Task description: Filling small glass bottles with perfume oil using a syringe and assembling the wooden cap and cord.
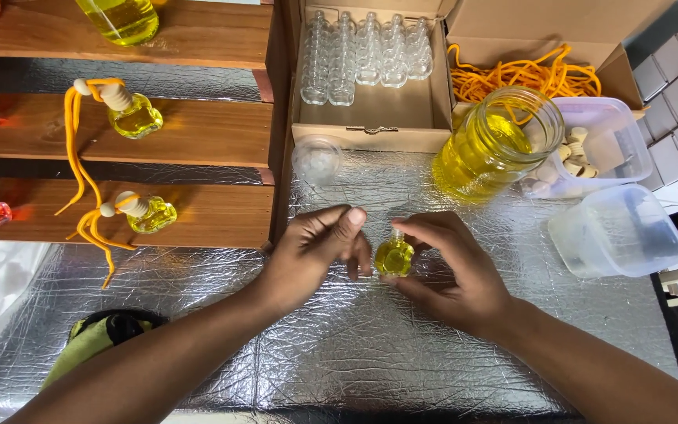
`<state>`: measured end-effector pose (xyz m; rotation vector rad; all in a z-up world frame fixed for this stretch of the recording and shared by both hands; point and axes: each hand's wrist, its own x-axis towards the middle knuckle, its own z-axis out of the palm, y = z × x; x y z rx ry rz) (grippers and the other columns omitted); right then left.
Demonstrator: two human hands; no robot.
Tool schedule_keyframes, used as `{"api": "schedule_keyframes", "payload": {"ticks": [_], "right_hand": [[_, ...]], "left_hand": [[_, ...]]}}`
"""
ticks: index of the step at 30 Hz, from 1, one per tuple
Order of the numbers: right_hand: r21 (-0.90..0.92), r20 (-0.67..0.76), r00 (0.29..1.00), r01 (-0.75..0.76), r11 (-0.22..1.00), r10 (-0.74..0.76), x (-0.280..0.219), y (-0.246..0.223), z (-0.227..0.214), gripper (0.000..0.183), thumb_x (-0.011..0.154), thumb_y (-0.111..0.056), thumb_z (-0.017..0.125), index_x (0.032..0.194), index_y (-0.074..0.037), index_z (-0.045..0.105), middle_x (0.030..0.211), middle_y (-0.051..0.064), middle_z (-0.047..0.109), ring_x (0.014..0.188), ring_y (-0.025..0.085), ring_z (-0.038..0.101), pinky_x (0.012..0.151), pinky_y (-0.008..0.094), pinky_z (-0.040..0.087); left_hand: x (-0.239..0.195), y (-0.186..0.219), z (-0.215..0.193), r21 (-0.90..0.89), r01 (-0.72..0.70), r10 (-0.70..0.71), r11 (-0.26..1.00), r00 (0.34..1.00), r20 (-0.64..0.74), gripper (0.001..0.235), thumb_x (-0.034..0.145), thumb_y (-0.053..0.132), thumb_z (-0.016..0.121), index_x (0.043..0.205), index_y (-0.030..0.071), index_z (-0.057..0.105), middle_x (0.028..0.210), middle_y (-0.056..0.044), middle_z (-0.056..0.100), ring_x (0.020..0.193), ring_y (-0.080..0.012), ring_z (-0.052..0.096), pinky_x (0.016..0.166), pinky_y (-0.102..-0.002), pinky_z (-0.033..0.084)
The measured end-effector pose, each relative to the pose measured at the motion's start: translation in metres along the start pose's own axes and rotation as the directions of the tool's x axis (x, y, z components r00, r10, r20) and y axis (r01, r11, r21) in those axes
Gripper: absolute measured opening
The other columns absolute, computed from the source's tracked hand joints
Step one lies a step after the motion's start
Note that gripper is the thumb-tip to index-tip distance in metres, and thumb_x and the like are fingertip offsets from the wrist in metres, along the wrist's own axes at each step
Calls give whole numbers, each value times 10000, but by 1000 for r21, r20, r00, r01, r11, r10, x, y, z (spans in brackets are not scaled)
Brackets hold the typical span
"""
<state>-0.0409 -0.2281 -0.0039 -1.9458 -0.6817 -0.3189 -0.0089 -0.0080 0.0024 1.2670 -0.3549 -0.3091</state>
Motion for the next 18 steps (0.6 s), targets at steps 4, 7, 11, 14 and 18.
{"api": "schedule_keyframes", "payload": {"ticks": [4, 7, 11, 14, 18], "right_hand": [[2, 2, 1000, -24, 1000, 24, -2, 1, 4, 598, 797, -25, 815, 1362, -4, 617, 1207, 186, 641, 978, 288, 652, 785, 431, 613], [-6, 30, 999, -35, 999, 35, 2, 0, 3, 594, 812, -9, 792, 1380, -33, 618, 1201, 174, 633, 946, 276, 657, 779, 430, 615], [-26, 71, 997, -20, 999, 22, 4, -1, 3, 558, 831, -1, 766, 1372, -63, 645, 1222, 173, 626, 960, 289, 681, 783, 453, 619], [-42, 77, 997, 11, 999, -8, 3, 3, 3, 519, 845, 3, 755, 1354, -48, 665, 1229, 173, 637, 1034, 322, 708, 807, 462, 620], [-20, 82, 996, -33, 999, 34, 5, -1, 2, 473, 863, -27, 752, 1330, -45, 676, 1210, 175, 655, 1011, 309, 713, 751, 428, 621]], "left_hand": [[0, -15, -1, -29, -93, 93, 995, 996, 0, 188, 979, 131, 654, 1077, -20, 600, 940, -180, 696, 908, -233, 702, 733, -328, 595], [1, -19, -4, -31, -77, 78, 997, 997, 18, 367, 925, 83, 725, 1232, -34, 563, 1073, -198, 693, 1049, -246, 686, 880, -355, 586], [3, -18, -3, -2, -76, 76, 997, 997, -5, 376, 876, 41, 774, 1197, -27, 591, 1033, -188, 705, 1034, -247, 692, 868, -343, 591], [2, -15, -2, -12, -81, 80, 997, 996, -43, 359, 858, 44, 793, 1158, -31, 610, 995, -182, 700, 978, -234, 693, 830, -331, 605], [0, -11, -3, -38, -55, 52, 998, 997, -60, 321, 889, 83, 771, 1154, -38, 636, 991, -213, 721, 910, -229, 704, 745, -328, 629]]}}
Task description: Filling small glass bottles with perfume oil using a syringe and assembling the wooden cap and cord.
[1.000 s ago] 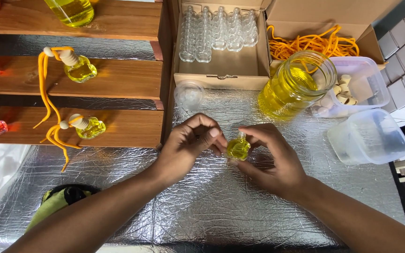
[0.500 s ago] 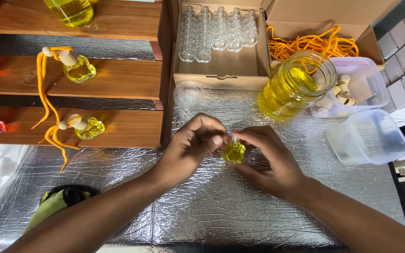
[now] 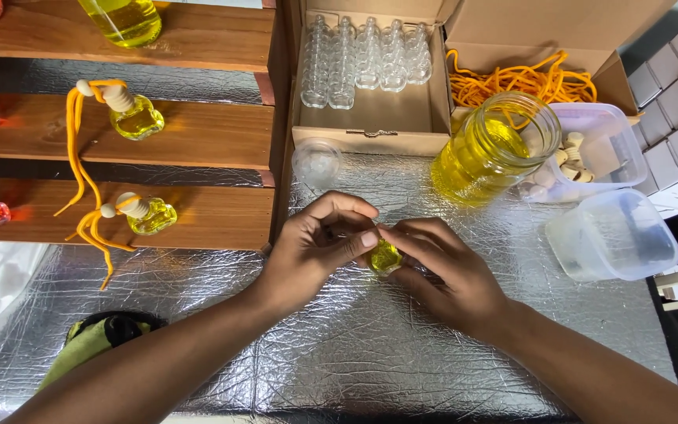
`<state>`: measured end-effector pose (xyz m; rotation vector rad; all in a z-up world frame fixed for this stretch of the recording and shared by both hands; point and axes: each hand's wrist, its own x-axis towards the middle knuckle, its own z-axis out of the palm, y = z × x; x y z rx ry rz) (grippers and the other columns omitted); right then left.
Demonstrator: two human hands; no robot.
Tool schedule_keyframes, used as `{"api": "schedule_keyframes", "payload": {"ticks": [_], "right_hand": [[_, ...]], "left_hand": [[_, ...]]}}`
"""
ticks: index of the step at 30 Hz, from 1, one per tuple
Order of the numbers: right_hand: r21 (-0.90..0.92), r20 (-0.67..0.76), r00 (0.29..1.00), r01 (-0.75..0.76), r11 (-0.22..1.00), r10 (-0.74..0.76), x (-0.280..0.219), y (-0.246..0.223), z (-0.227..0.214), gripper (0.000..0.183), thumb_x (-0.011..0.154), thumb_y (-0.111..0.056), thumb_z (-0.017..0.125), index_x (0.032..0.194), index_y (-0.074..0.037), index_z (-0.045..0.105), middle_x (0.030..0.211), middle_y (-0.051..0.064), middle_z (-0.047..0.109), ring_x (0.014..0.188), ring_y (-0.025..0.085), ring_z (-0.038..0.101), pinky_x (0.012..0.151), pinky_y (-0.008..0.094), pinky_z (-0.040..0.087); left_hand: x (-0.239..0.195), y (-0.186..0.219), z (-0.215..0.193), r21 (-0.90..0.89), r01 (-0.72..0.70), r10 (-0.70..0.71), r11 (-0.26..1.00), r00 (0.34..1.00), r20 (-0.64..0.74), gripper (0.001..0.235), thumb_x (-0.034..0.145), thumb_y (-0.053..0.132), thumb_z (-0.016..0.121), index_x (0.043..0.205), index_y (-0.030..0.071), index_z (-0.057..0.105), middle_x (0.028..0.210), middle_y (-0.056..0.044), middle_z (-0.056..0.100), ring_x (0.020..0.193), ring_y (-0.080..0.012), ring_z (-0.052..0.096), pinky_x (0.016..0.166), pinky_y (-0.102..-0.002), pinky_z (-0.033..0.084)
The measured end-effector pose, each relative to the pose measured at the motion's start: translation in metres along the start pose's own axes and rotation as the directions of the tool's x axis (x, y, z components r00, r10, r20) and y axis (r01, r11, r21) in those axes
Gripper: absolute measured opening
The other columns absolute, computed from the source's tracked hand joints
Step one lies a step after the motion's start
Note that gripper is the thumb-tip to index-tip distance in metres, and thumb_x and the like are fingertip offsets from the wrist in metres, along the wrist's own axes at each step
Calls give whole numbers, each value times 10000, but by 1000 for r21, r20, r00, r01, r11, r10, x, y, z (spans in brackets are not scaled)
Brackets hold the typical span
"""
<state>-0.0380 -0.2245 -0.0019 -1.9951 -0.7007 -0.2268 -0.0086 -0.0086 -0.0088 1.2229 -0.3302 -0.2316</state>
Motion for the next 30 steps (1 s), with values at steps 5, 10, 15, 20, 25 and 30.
{"api": "schedule_keyframes", "payload": {"ticks": [5, 10, 15, 20, 25, 30], "right_hand": [[-5, 7, 1000, -5, 1000, 5, 4, -11, -1, 558, 835, -92, 796, 1365, -31, 631, 1252, 191, 667, 1052, 339, 706, 793, 443, 619], [-35, -71, 997, -29, 999, 27, -11, 11, 5, 512, 824, -35, 782, 1318, -12, 651, 1193, 186, 709, 963, 340, 740, 781, 450, 613], [33, -167, 985, -39, 999, 44, -5, 4, 0, 390, 867, 17, 736, 1250, 23, 659, 1127, 168, 735, 893, 287, 762, 780, 428, 621], [111, -229, 972, -37, 993, 62, -6, 10, 3, 305, 906, 45, 680, 1208, 64, 647, 1067, 215, 752, 863, 309, 775, 734, 444, 634], [290, -245, 954, -97, 952, 171, 0, 2, 4, 282, 940, 19, 668, 1207, 92, 614, 869, 225, 730, 699, 222, 722, 664, 384, 635], [407, -234, 943, -126, 905, 236, 2, 1, 1, 342, 957, 12, 630, 1288, 79, 574, 781, 206, 693, 667, 205, 693, 626, 351, 633]], "left_hand": [[1, 4, 3, 16, -31, 32, 999, 999, -23, 212, 899, 42, 749, 1073, -69, 696, 933, -237, 747, 820, -221, 722, 704, -335, 651], [0, 2, 2, 31, -22, 23, 999, 999, -28, 187, 890, 20, 747, 1042, -77, 697, 905, -262, 744, 797, -259, 750, 698, -364, 664], [0, 1, 2, -33, 19, -20, 999, 999, -48, 180, 895, 27, 742, 1023, -88, 691, 902, -256, 742, 793, -258, 759, 695, -371, 675], [0, 0, 3, -52, 25, -26, 998, 999, -23, 147, 908, -8, 709, 1028, -91, 694, 914, -264, 747, 776, -283, 766, 675, -381, 676], [-1, 2, 5, -83, 24, -25, 996, 1000, -3, 145, 905, -27, 705, 1033, -94, 695, 882, -262, 746, 730, -282, 764, 627, -368, 676], [-1, 2, 6, -75, 27, -25, 997, 999, 21, 145, 903, -35, 700, 1034, -96, 692, 879, -264, 747, 721, -273, 760, 610, -355, 672]]}}
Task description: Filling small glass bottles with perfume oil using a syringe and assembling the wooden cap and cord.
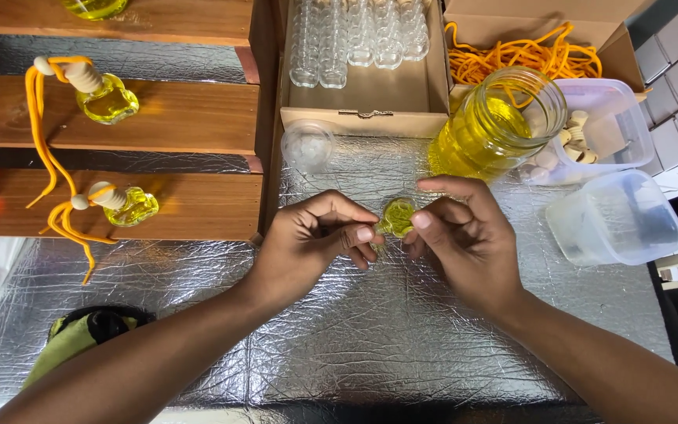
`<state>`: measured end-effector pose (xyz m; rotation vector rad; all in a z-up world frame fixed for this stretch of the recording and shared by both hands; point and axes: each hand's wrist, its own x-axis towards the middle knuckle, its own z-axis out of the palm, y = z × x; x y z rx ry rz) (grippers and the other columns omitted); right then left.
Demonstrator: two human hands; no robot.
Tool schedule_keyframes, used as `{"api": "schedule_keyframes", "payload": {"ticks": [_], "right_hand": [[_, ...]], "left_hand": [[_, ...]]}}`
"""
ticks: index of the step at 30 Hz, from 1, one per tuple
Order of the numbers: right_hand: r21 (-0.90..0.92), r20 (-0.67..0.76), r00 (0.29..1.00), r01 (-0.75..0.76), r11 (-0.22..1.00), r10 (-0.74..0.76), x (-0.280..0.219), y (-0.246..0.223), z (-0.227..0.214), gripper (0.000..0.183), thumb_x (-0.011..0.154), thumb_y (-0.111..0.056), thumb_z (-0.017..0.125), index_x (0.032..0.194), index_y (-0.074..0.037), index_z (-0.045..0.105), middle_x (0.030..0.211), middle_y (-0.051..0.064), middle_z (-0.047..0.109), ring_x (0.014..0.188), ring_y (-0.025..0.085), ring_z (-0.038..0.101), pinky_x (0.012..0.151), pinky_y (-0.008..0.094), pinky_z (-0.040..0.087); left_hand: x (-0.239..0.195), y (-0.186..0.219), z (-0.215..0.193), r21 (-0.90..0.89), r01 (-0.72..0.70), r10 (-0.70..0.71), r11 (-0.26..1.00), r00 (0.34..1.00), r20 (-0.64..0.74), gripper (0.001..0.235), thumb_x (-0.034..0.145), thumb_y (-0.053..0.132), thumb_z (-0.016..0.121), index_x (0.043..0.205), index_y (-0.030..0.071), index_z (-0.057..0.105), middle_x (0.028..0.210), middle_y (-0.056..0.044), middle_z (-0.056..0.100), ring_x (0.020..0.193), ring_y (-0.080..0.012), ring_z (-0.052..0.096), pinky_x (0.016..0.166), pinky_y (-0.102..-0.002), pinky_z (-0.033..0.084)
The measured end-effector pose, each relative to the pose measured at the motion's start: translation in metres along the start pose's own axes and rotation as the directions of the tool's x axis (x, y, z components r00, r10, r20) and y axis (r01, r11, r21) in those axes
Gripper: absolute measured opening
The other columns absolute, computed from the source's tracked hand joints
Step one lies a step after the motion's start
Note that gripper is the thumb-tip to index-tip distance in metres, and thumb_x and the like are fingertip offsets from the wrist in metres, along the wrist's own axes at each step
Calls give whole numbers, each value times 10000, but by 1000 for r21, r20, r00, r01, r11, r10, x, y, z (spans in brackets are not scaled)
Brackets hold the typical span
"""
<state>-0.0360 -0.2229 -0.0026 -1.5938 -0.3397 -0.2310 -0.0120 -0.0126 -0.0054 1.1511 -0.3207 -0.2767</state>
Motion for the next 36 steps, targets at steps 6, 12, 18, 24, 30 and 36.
{"api": "schedule_keyframes", "payload": {"ticks": [6, 12, 18, 24, 30, 36], "right_hand": [[-63, 46, 997, 61, 996, -58, 0, 0, 0, 334, 930, 39, 649, 1260, 78, 630, 773, 204, 703, 658, 203, 696, 650, 362, 632], [-155, 116, 986, 138, 978, -120, 3, -6, 2, 546, 844, 61, 747, 1364, 52, 579, 793, 177, 686, 696, 244, 722, 703, 451, 651], [-211, 144, 973, 206, 956, -178, 5, -8, 0, 541, 864, 69, 728, 1378, 76, 559, 883, 203, 712, 759, 261, 736, 732, 450, 645], [-233, 154, 970, 223, 946, -190, 5, -7, -2, 480, 889, 88, 689, 1357, 70, 587, 1002, 228, 732, 851, 287, 759, 768, 454, 644], [-291, 179, 956, 278, 915, -233, 3, -6, -3, 458, 912, 98, 651, 1363, 69, 576, 1230, 246, 702, 911, 294, 744, 759, 432, 636], [-364, 185, 951, 301, 881, -248, 1, 1, -3, 417, 905, 99, 664, 1319, 75, 615, 1260, 244, 689, 1060, 369, 727, 815, 456, 632]], "left_hand": [[-1, -2, 0, 24, -10, 9, 1000, 1000, 9, 134, 899, -51, 699, 1025, -92, 684, 872, -263, 750, 715, -265, 757, 600, -356, 670], [-1, 0, 0, 37, -36, 35, 999, 999, 18, 118, 913, -48, 686, 1024, -89, 677, 868, -259, 752, 723, -258, 760, 605, -352, 671], [-1, -3, -1, 59, -58, 55, 997, 998, 43, 130, 914, -48, 689, 1041, -70, 672, 884, -241, 756, 743, -232, 751, 623, -336, 663], [-2, -7, 0, 91, -89, 84, 992, 995, 62, 171, 878, -68, 730, 1039, -70, 671, 873, -240, 757, 738, -210, 744, 621, -320, 659], [-2, -10, 0, 119, -40, 35, 992, 998, 48, 153, 894, -38, 725, 1037, -57, 676, 855, -229, 755, 737, -209, 741, 620, -321, 659], [-1, -7, -1, 191, 4, -21, 982, 996, 84, 122, 921, 16, 709, 1029, -38, 694, 852, -209, 757, 735, -188, 725, 641, -326, 662]]}}
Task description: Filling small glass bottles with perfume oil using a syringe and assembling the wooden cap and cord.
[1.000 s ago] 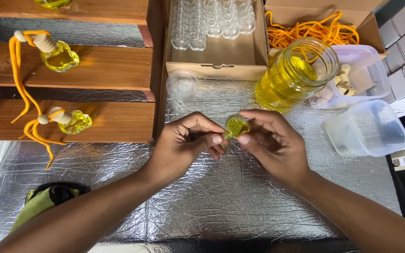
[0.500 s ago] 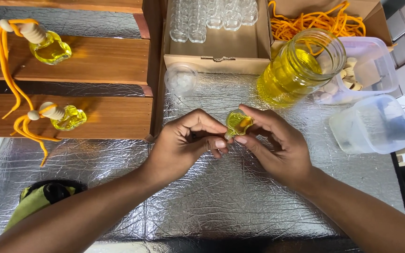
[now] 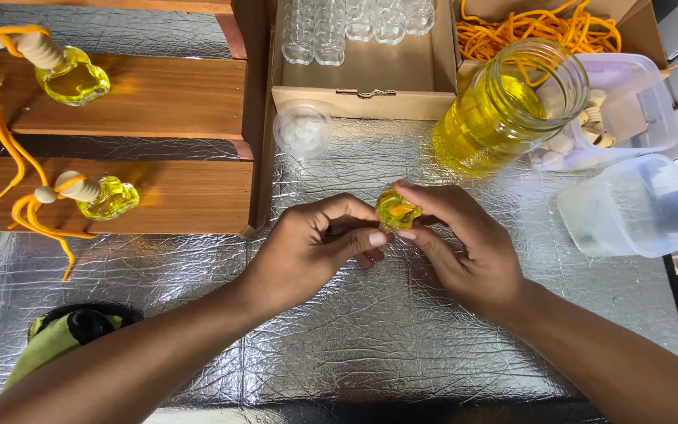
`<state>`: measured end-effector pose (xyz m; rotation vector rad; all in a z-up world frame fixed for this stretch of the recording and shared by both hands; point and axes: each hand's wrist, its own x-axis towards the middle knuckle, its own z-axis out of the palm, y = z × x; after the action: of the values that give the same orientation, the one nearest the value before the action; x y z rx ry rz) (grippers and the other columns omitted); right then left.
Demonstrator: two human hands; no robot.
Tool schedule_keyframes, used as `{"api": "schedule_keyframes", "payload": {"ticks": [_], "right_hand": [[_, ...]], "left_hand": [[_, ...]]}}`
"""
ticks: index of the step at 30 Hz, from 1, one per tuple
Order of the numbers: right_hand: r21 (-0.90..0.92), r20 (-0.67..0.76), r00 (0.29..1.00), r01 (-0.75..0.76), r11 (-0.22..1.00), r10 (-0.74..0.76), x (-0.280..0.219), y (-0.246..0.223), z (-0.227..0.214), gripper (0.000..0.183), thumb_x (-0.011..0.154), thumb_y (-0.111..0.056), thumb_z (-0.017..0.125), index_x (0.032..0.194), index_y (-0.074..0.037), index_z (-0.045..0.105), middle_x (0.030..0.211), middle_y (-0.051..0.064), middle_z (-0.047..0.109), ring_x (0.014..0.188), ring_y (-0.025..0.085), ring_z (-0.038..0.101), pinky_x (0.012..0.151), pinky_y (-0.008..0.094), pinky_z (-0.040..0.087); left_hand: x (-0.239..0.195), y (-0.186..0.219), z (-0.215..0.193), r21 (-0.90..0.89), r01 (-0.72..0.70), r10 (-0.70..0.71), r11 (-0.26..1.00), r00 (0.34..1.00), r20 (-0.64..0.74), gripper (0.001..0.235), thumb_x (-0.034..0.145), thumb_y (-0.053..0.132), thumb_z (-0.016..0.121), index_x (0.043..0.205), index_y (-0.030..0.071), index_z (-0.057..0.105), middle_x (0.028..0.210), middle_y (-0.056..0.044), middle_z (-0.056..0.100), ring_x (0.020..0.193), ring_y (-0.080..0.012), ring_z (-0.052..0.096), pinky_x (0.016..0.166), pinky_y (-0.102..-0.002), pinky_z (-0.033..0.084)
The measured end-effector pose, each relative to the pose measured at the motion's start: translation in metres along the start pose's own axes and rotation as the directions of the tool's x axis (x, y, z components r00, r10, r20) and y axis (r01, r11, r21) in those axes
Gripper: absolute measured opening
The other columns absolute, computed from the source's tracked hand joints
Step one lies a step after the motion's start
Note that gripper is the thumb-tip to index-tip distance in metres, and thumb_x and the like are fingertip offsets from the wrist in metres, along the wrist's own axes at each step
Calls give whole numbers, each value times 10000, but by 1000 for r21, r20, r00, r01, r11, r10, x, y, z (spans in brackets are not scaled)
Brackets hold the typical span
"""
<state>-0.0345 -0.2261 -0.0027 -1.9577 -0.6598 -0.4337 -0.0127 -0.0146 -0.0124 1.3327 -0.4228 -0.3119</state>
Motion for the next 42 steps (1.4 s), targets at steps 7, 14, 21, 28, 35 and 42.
{"api": "schedule_keyframes", "payload": {"ticks": [7, 14, 21, 28, 35, 42], "right_hand": [[32, 29, 1000, -6, 999, 5, 2, -1, -3, 447, 898, 99, 680, 1333, 78, 582, 1142, 214, 700, 944, 302, 745, 810, 435, 636], [27, 34, 999, 17, 999, -18, 10, -7, -3, 507, 839, 99, 741, 1293, 125, 516, 945, 206, 709, 809, 317, 771, 762, 461, 650], [-47, -19, 998, -53, 997, 52, 0, -3, -4, 465, 822, 33, 809, 1213, 58, 558, 923, 201, 731, 815, 348, 782, 785, 488, 631], [-51, -49, 994, -97, 994, 95, -2, -4, -2, 477, 808, 12, 835, 1196, 46, 561, 929, 194, 731, 818, 325, 776, 826, 502, 612], [-63, -3, 994, -107, 992, 107, 3, -5, -2, 481, 805, 12, 827, 1221, 43, 588, 899, 197, 747, 767, 307, 752, 818, 507, 588], [-116, 54, 977, -197, 974, 204, -3, 0, 0, 516, 790, -60, 858, 1240, -7, 611, 947, 182, 752, 892, 351, 763, 915, 571, 550]], "left_hand": [[-2, -5, 1, -12, -13, 13, 1000, 1000, -17, 91, 944, 35, 686, 1009, -29, 696, 820, -202, 751, 725, -200, 736, 630, -332, 664], [1, -6, -1, 0, -37, 37, 999, 999, -30, 76, 955, 37, 666, 980, -30, 692, 788, -209, 744, 668, -224, 747, 584, -339, 660], [0, 3, 0, -14, -54, 53, 998, 996, -68, 82, 948, 22, 664, 959, -58, 679, 790, -232, 731, 677, -229, 737, 587, -353, 664], [2, 4, 0, -45, -69, 62, 997, 988, -141, 101, 960, 18, 650, 971, -78, 679, 792, -228, 724, 679, -229, 727, 582, -347, 658], [1, 2, 0, -25, -74, 69, 997, 982, -174, 93, 955, 33, 666, 965, -58, 685, 774, -205, 725, 664, -209, 717, 560, -314, 640], [0, 4, 0, -11, -98, 95, 995, 982, -165, 87, 933, 46, 712, 939, -38, 691, 752, -173, 720, 664, -162, 690, 565, -272, 605]]}}
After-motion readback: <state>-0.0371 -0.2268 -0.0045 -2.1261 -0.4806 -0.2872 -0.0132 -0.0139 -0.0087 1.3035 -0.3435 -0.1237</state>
